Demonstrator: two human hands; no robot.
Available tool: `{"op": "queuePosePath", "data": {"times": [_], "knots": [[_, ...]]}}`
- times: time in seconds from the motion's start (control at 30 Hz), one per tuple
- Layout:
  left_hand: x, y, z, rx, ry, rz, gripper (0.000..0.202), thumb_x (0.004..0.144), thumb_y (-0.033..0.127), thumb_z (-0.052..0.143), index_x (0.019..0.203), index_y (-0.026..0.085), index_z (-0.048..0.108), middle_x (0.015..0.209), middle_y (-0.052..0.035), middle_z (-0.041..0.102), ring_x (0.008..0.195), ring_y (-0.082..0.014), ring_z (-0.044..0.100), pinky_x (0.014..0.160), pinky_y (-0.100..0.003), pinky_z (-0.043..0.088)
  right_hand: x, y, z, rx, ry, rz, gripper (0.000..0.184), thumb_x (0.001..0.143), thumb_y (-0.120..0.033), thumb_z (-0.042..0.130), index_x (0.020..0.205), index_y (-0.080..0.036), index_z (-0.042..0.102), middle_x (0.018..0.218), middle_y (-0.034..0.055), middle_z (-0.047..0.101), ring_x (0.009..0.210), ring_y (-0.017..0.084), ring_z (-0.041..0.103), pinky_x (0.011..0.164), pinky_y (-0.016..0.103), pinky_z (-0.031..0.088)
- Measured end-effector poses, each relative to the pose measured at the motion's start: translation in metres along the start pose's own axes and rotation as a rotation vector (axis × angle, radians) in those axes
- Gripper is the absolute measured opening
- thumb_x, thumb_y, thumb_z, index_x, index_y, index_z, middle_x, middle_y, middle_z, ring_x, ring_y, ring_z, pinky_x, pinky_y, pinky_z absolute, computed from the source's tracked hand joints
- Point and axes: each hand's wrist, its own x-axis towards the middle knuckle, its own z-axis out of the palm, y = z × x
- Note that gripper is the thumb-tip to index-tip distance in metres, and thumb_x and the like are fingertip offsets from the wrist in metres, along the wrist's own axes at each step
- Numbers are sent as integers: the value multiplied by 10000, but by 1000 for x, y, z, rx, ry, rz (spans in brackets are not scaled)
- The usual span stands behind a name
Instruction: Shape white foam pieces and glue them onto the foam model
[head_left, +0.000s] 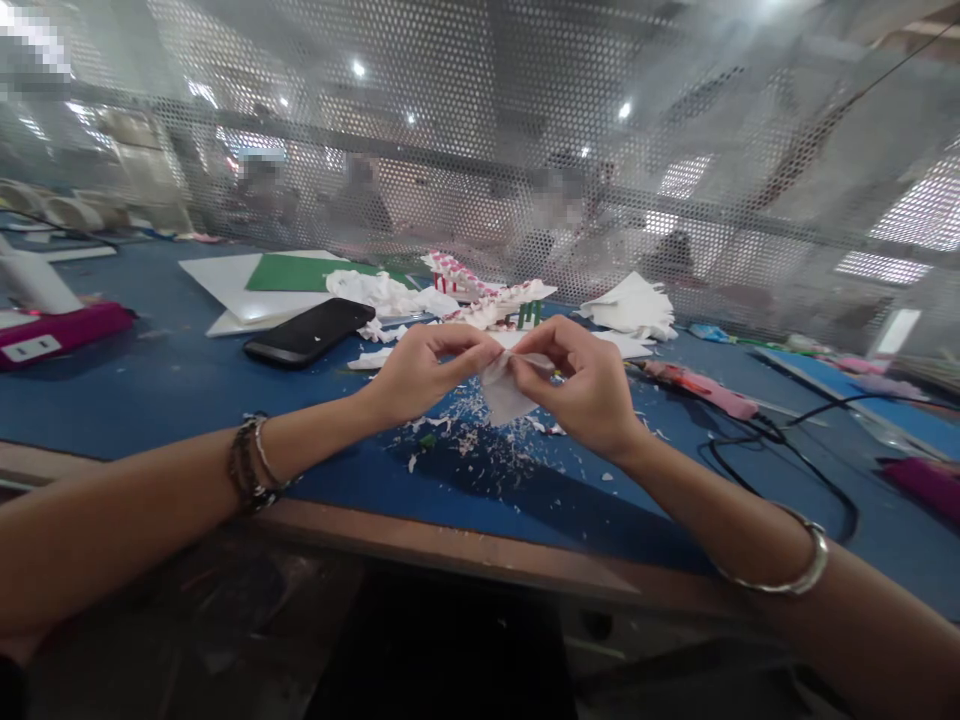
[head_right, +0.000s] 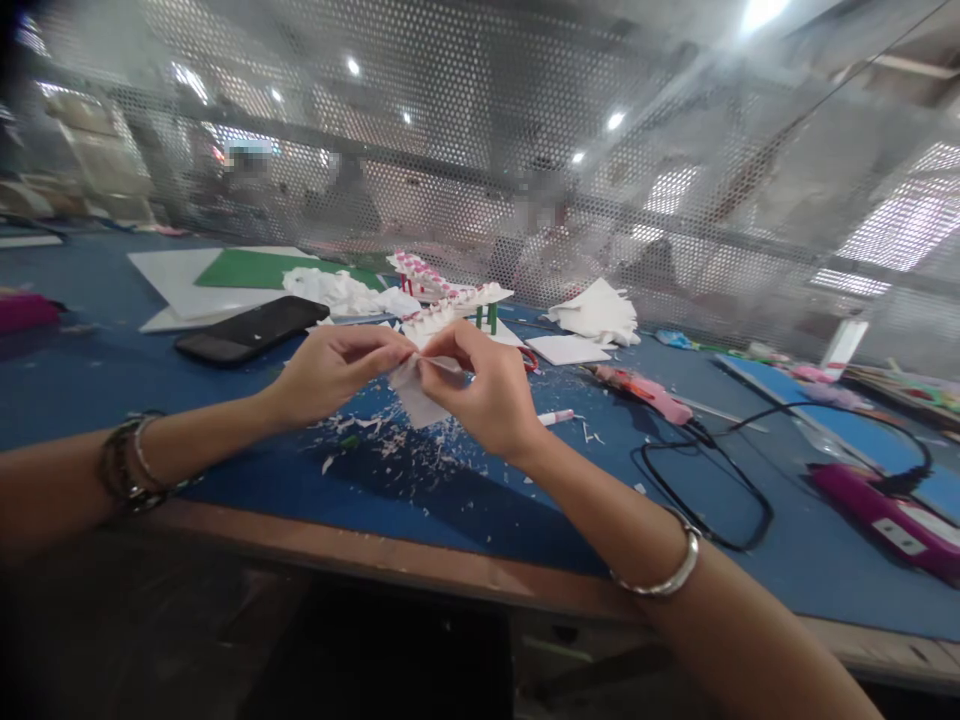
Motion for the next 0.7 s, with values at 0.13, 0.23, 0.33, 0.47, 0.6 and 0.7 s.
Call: {"op": "queuePosePath", "data": {"times": [0.13, 0.23, 0.33, 0.47, 0.6, 0.7], "knots": [[-1, 0, 0, 66, 3, 57, 130, 705, 243, 577, 745, 139, 644, 741, -31, 670, 684, -107, 585, 620, -191, 449, -1, 1, 0, -78, 7, -61, 23, 689, -176, 539, 701, -167, 521, 642, -19, 583, 601, 80, 547, 548, 205, 416], [-2, -1, -1, 136, 17, 86, 121, 708, 234, 587, 763, 148, 652, 758, -30, 678, 707, -113, 597, 649, -198, 454, -1, 1, 0, -119, 2, -86, 20, 697, -174, 538, 711, -160, 534, 651, -16, 591, 600, 74, 545, 544, 197, 410], [-2, -2, -3, 175, 24, 126, 118, 712, 212, 583, 775, 146, 658, 775, -36, 683, 720, -117, 602, 669, -201, 455, 0, 2, 0, -108, 5, -68, 37, 702, -197, 544, 711, -161, 541, 651, -19, 589, 591, 68, 529, 513, 190, 390], [0, -2, -6, 165, 24, 121, 119, 712, 213, 577, 769, 153, 662, 787, -42, 682, 727, -126, 602, 669, -211, 456, 4, 2, -2, -4, -49, -21, 70, 707, -229, 556, 726, -162, 556, 665, -19, 588, 579, 60, 511, 490, 186, 370], [2, -4, -8, 138, -3, 83, 126, 714, 229, 568, 783, 175, 658, 817, -33, 674, 737, -129, 592, 682, -227, 452, 7, 3, -6, 75, -95, 35, 84, 710, -242, 558, 738, -163, 564, 665, -16, 587, 560, 59, 496, 484, 192, 364], [3, -7, -7, 107, 5, 45, 143, 717, 241, 557, 788, 162, 652, 808, -35, 670, 728, -123, 585, 665, -219, 451, 7, 5, -8, 94, -89, 39, 90, 727, -223, 527, 794, -180, 567, 654, -29, 576, 528, 53, 478, 465, 189, 355]]}}
